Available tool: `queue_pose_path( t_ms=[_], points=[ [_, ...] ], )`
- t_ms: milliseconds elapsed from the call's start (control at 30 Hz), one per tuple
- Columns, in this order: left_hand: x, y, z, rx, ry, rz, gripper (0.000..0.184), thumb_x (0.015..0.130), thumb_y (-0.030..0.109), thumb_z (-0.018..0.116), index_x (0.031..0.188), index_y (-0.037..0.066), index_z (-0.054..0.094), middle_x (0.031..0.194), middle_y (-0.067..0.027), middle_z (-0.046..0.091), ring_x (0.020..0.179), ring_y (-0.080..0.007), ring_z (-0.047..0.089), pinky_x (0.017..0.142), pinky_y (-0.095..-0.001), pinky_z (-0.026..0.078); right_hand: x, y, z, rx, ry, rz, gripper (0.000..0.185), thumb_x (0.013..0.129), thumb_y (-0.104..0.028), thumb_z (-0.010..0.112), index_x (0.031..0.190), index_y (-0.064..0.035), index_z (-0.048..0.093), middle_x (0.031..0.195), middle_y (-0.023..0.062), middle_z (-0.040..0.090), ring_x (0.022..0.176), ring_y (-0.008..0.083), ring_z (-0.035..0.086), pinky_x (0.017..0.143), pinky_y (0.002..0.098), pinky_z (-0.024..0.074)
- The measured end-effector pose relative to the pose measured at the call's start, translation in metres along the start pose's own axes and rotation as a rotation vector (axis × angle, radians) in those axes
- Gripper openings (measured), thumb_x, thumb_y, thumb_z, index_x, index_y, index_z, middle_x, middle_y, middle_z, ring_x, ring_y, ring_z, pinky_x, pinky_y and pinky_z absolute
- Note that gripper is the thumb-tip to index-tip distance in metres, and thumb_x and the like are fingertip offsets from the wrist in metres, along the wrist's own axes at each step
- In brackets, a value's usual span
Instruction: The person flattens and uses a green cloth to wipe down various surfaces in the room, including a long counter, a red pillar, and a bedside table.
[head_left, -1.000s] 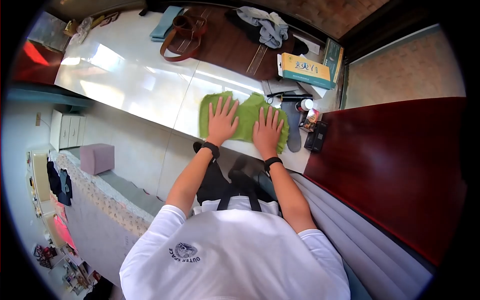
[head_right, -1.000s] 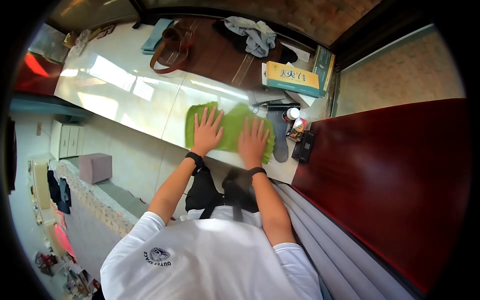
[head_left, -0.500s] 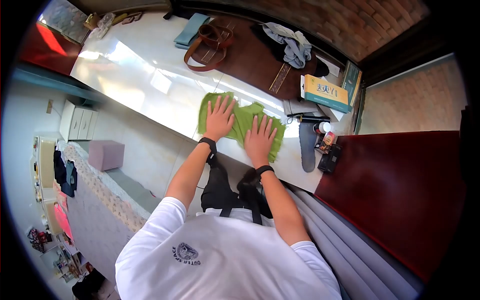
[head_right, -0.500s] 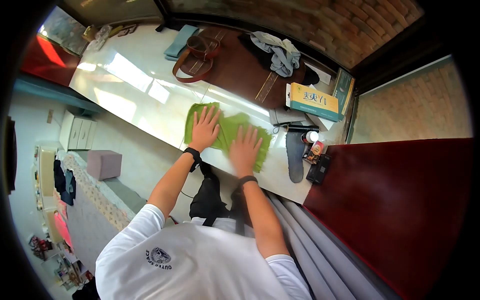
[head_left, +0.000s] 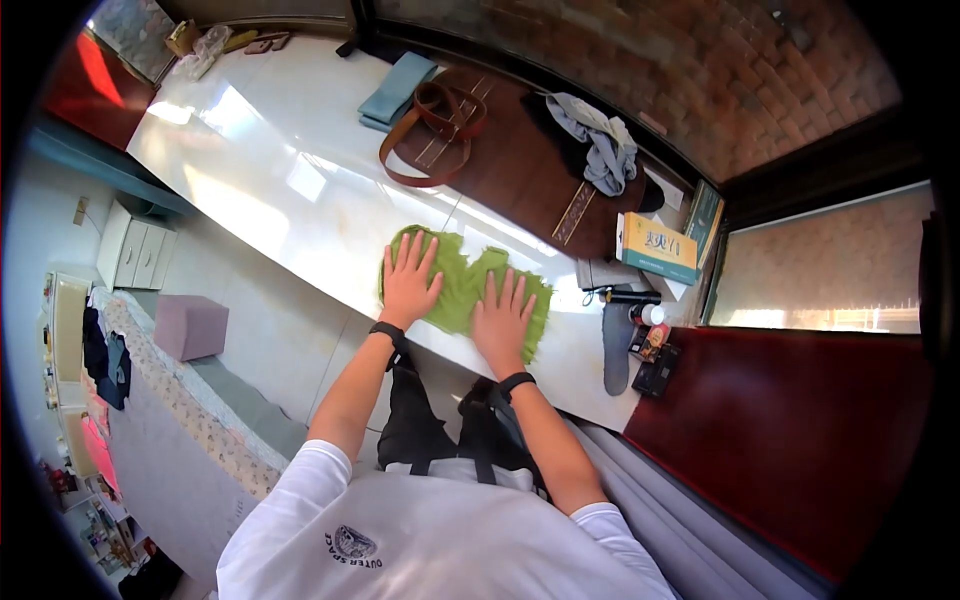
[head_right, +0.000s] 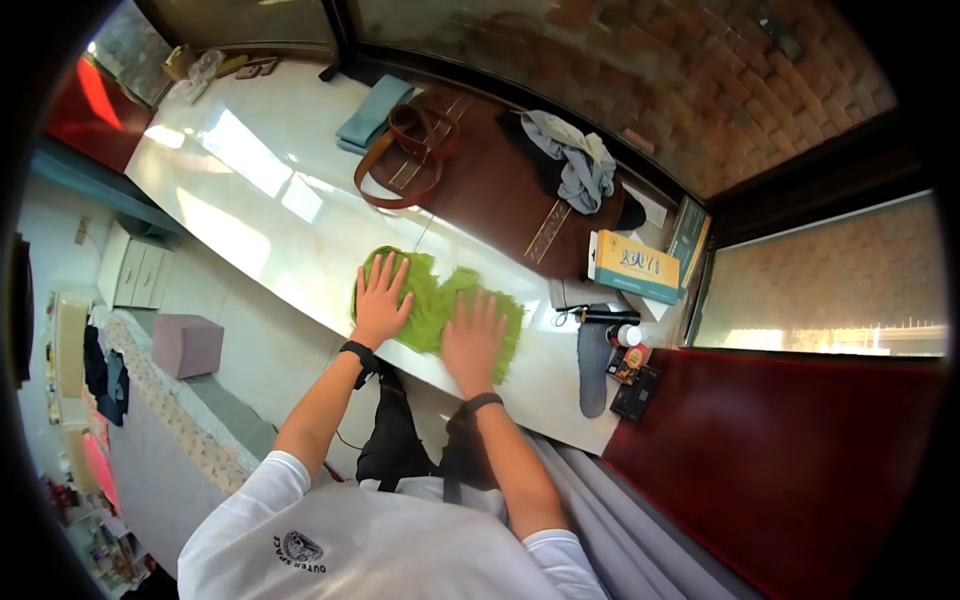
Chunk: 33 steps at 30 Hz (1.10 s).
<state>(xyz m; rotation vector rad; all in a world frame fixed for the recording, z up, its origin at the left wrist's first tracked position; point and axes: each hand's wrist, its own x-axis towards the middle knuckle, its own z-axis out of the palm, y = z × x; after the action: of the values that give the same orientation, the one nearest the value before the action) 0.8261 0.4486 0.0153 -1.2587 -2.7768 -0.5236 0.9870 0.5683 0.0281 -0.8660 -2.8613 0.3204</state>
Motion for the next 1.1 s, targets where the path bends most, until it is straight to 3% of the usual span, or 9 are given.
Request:
queue_pose_path(
  t_ms=[133,200,400,567,733,900,1100],
  points=[
    [0.011,-0.013,0.003,0.01,0.009,0.013,0.065,0.092,0.034,0.054,0.152,0.017,0.036,0.157,-0.0125,0.032,0.147,-0.0339,0.025,0.119,-0.056,0.013,0.024,-0.028,0.016,-0.043,0.034,0.045,0.06,0.092,-0.029,0.055,0.148,-0.0103,0.042,0.156,0.0196,0.031,0.144,0.0402,0.028,0.116,0.0601,0.0195],
    [-0.006,-0.015,0.001,-0.007,0.001,0.026,0.064,0.092,0.033,0.054,0.152,0.017,0.036,0.157,-0.0123,0.032,0.146,-0.0336,0.025,0.119,-0.0556,0.013,0.009,-0.035,0.017,0.013,-0.031,-0.039,0.055,0.093,-0.028,0.053,0.145,-0.0091,0.046,0.156,0.0203,0.03,0.146,0.0402,0.024,0.116,0.0622,0.0153],
    [-0.011,-0.064,-0.027,-0.016,-0.116,0.226,0.063,0.092,0.034,0.053,0.151,0.019,0.038,0.156,-0.0094,0.035,0.146,-0.0318,0.028,0.119,-0.0559,0.015,-0.02,-0.028,0.005,0.13,-0.063,-0.188,0.052,0.094,-0.03,0.052,0.142,-0.0113,0.049,0.156,0.0174,0.032,0.144,0.0402,0.027,0.114,0.063,0.0182],
    [0.033,-0.086,-0.021,-0.016,-0.061,0.152,0.063,0.092,0.033,0.053,0.151,0.019,0.038,0.156,-0.0089,0.035,0.146,-0.0316,0.027,0.119,-0.0566,0.015,0.051,-0.041,0.024,0.024,0.012,-0.059,0.056,0.095,-0.032,0.05,0.147,-0.0141,0.044,0.158,0.0161,0.029,0.147,0.0385,0.022,0.116,0.0629,0.0141],
    [0.071,-0.093,-0.011,-0.04,0.019,0.062,0.063,0.091,0.032,0.052,0.151,0.015,0.038,0.156,-0.0128,0.034,0.145,-0.0338,0.027,0.119,-0.0574,0.014,0.11,-0.086,0.035,0.006,0.027,0.037,0.057,0.095,-0.031,0.049,0.146,-0.0087,0.044,0.158,0.0183,0.028,0.147,0.0397,0.02,0.116,0.0633,0.0131],
    [0.056,-0.11,0.003,0.059,-0.045,0.189,0.064,0.091,0.032,0.05,0.151,0.013,0.036,0.156,-0.0151,0.032,0.146,-0.035,0.026,0.119,-0.056,0.015,0.094,-0.121,0.051,0.018,-0.008,-0.025,0.053,0.094,-0.03,0.051,0.141,-0.0062,0.049,0.156,0.0186,0.032,0.146,0.0399,0.024,0.115,0.0632,0.015],
    [0.038,-0.15,-0.046,-0.059,-0.166,0.34,0.065,0.089,0.032,0.052,0.15,0.016,0.039,0.156,-0.0121,0.034,0.146,-0.0332,0.028,0.119,-0.0556,0.016,0.053,-0.096,0.03,0.096,-0.021,-0.111,0.05,0.092,-0.03,0.054,0.138,-0.0116,0.055,0.156,0.014,0.034,0.144,0.0375,0.028,0.115,0.0625,0.0178]
  ],
)
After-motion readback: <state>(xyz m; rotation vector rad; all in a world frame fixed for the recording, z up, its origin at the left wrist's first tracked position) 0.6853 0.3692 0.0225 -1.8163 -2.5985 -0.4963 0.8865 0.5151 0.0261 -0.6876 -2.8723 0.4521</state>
